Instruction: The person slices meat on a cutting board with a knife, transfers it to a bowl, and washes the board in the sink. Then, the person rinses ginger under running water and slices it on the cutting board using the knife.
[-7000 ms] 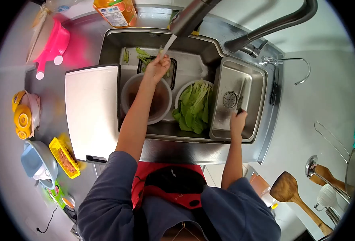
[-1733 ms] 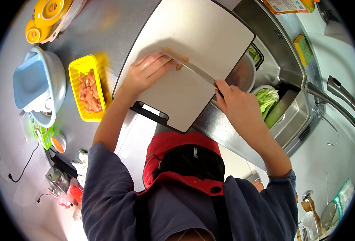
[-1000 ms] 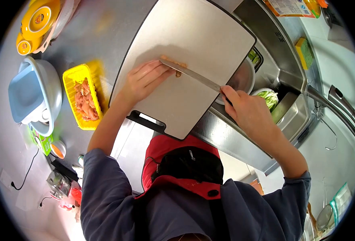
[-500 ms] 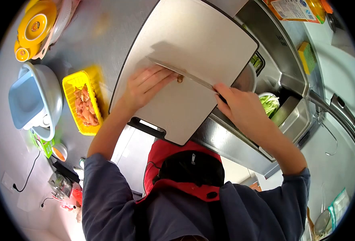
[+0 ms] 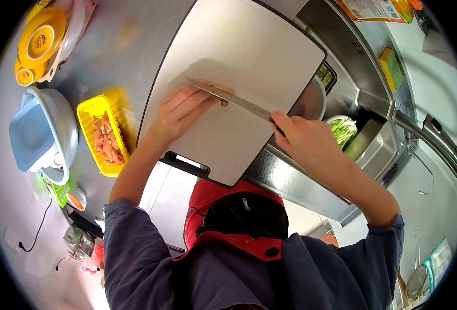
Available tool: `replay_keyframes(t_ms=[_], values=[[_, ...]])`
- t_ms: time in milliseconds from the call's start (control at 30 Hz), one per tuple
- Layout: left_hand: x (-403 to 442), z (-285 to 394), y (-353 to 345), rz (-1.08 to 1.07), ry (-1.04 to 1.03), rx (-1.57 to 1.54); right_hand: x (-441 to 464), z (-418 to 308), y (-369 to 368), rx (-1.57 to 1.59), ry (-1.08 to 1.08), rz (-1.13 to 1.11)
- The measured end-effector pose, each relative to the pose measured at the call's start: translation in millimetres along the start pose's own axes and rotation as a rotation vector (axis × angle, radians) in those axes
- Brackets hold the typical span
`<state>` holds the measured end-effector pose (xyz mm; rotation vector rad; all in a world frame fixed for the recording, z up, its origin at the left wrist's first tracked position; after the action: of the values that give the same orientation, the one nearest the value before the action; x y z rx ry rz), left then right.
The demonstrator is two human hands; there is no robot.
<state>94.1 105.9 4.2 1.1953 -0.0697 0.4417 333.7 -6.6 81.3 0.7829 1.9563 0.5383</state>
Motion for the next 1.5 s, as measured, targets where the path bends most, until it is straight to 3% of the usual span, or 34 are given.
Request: replay_keyframes(t_ms=[367, 567, 900, 1200, 1367, 1500], values=[[-2.1, 3.0, 1.4, -0.018, 0.032, 0.079, 23.7, 3.4, -6.6, 0.123, 0.063, 0.144], [-4.4, 4.1, 2.7, 0.024, 0.026, 0.117, -18.4, -1.2, 1.6, 0.029, -0.043, -0.029], [-4.2, 3.8, 0.7, 0.062, 0.025, 0.121, -15.6, -0.6, 11.3, -0.057, -0.01, 0.005], [-0.3, 1.9, 3.9, 0.057, 0.026, 0.058, 12.7, -2.6, 17.5, -0.017, -0.027, -0.107], [2.2, 3.4, 7.1, 0.034, 0.037, 0.075, 56.5, -2.7, -2.5, -0.007, 0.121, 0.066], [0.4, 4.1, 2.4, 0.036, 0.052, 0.036, 36.1, -1.2, 11.2, 0.028, 0.126, 0.082]])
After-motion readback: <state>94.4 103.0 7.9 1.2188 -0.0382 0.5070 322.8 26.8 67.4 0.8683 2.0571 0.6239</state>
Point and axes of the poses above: each hand's wrist, its own x-axis towards the middle knuckle, its own y-axis out of the back of the hand, z = x × y, the point moved 1 cm from there along x, towards the middle knuckle, and after that the axes turned 15 degrees about -z, right-handed, at the moved point
